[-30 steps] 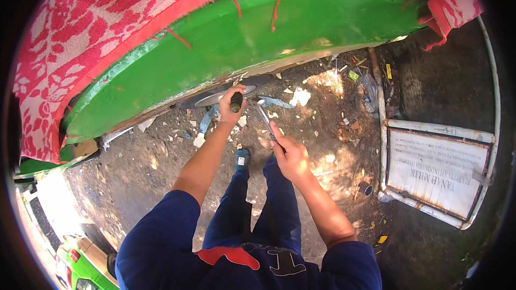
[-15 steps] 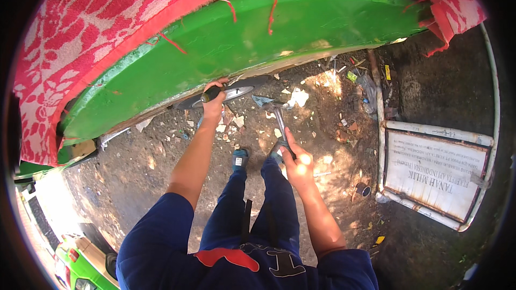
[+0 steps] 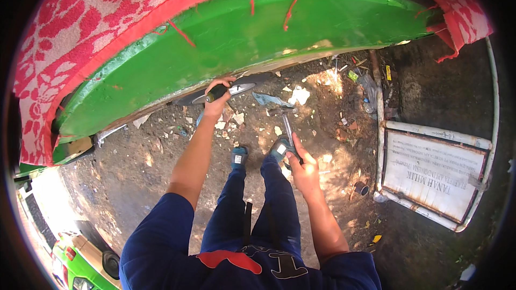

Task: The person repeatedly taps a small metal piece against the underside of a green vehicle panel using a hammer. The person holds the metal piece with the left hand and strikes it with the hammer in the right hand, working along the panel edge under a red patterned cloth.

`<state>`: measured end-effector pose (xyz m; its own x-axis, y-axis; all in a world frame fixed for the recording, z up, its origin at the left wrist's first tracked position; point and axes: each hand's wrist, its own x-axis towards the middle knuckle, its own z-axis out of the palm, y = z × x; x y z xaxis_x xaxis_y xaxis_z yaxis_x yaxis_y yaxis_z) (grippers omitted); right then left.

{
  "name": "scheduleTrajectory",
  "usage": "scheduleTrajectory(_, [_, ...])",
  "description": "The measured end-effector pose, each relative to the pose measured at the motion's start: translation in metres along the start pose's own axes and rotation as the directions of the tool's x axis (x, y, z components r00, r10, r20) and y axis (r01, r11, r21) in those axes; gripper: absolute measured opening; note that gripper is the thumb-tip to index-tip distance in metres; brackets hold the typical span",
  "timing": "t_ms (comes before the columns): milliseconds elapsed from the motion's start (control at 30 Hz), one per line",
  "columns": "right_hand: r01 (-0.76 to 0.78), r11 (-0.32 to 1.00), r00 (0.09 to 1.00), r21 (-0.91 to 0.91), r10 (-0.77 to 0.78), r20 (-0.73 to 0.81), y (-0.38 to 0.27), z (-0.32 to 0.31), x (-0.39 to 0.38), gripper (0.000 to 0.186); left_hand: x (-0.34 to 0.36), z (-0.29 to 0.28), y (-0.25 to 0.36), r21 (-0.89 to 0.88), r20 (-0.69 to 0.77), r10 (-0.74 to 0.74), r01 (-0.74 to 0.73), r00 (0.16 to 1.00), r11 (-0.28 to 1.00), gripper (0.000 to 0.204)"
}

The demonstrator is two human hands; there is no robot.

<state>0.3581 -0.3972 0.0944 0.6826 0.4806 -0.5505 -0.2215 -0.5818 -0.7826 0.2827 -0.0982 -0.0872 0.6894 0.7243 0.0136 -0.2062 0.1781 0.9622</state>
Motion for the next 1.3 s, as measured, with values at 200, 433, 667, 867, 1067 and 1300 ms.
scheduleTrajectory(200, [0.093,0.996,0.996,-0.002,-0.093,-0.016,0.020,0.005,0.002,0.055,0.002,-0.004,0.004,0.160,0.086,0.107,-0.120,0.991,0.980,0.033])
scheduleTrajectory(433, [-0.051,0.998,0.998,0.036,0.052,-0.020,0.010,0.009,-0.004,0.053,-0.018,-0.006,-0.004,0.007,-0.084,-0.044,0.044,0.996,0.999,0.029])
scheduleTrajectory(667, [-0.081,0.990,0.996,0.116,0.084,-0.023,0.006,0.012,-0.010,0.055,-0.006,0.000,-0.005,0.015,-0.046,0.017,-0.017,0.999,1.000,0.040])
scheduleTrajectory(867, [-0.088,0.990,0.996,0.108,0.090,-0.012,0.009,0.017,-0.013,0.055,-0.017,-0.005,-0.026,0.144,-0.147,0.160,-0.139,0.976,0.980,0.036])
scheduleTrajectory(1067, [-0.100,0.989,0.994,0.109,0.103,-0.021,0.012,0.017,-0.018,0.054,-0.016,-0.003,-0.018,0.108,-0.198,0.113,-0.093,0.974,0.990,0.034])
scheduleTrajectory(1300, [-0.079,0.996,0.996,0.046,0.080,-0.026,0.014,0.016,-0.020,0.054,-0.008,0.000,0.000,0.021,-0.252,-0.140,0.150,0.957,0.988,0.032])
